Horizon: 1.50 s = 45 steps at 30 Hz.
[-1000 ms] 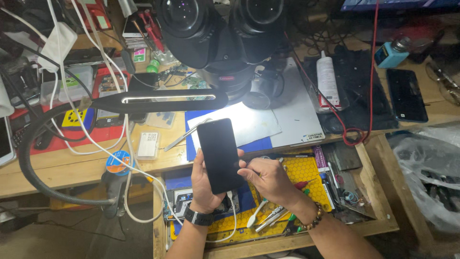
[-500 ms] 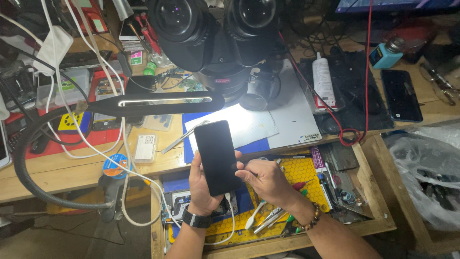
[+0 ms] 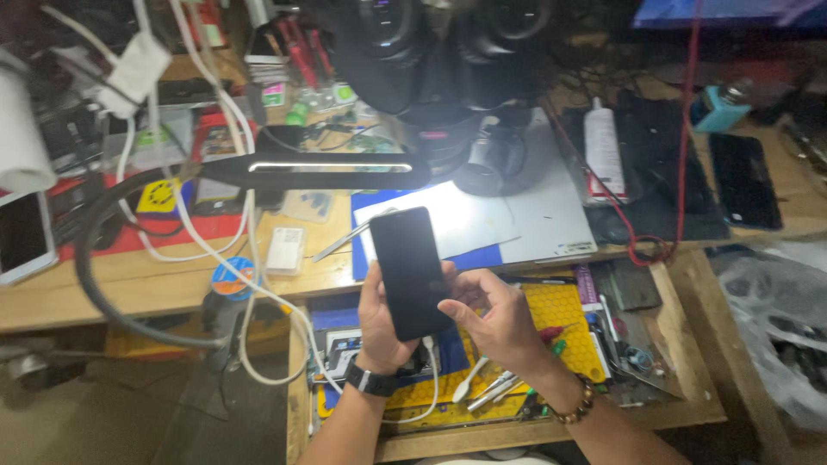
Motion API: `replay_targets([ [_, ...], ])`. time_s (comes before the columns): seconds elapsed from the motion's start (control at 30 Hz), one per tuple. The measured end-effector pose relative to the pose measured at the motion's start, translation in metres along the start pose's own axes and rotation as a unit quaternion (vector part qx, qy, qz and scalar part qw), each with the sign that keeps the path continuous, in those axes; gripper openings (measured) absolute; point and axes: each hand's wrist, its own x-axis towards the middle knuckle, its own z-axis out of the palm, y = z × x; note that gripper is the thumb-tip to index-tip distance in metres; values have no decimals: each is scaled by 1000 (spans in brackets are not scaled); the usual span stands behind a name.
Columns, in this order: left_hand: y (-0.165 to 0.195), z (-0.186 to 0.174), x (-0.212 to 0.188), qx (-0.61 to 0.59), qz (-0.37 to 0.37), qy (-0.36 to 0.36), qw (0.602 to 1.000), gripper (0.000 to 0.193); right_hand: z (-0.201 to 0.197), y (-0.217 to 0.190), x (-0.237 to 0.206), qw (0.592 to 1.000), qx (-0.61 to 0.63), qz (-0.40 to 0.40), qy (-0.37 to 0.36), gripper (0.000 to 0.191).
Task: The person holds a Realme smartphone, connects a charging cable, and observes the charging indicator. They then open the phone's back cover, disconnect the cable, and use a precision tool to manipulate internal components near the battery and motherboard.
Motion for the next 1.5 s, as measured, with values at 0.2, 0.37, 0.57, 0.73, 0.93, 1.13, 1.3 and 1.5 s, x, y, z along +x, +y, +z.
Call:
replay_targets([
  [0.2,0,4,-3,11,-17,-27,999,71,13,-1,-3,975,189,109,-37,25],
  [0.37,-2,-2,0,91,37,7,995,65,13,-14,-19,986,86,137,32,18],
  [0.57,-12,4,-5,315,145,-20,938,69,12,-40,-32,960,-253,-56,107,22],
  [0.73,-13,14,-10,303,90,-46,948,69,18,-64,-32,930,-337,-139,43,37],
  [0.93,-15,-1,-6,111,22,-28,993,60,-2,-69,-4,983,-168,-60,-32,43],
  [1.13,-17,-16,-2,-23,-39,-105,993,61,-13,-52,45,986,-160,35,-14,22],
  [1.3,-13,-9,1,-65,-66,-61,994,63,-9,-44,64,984,-146,90,-47,19],
  [1.5,-8,-3,4,-89,-72,-73,991,67,-13,-29,79,988,-116,87,-46,26],
])
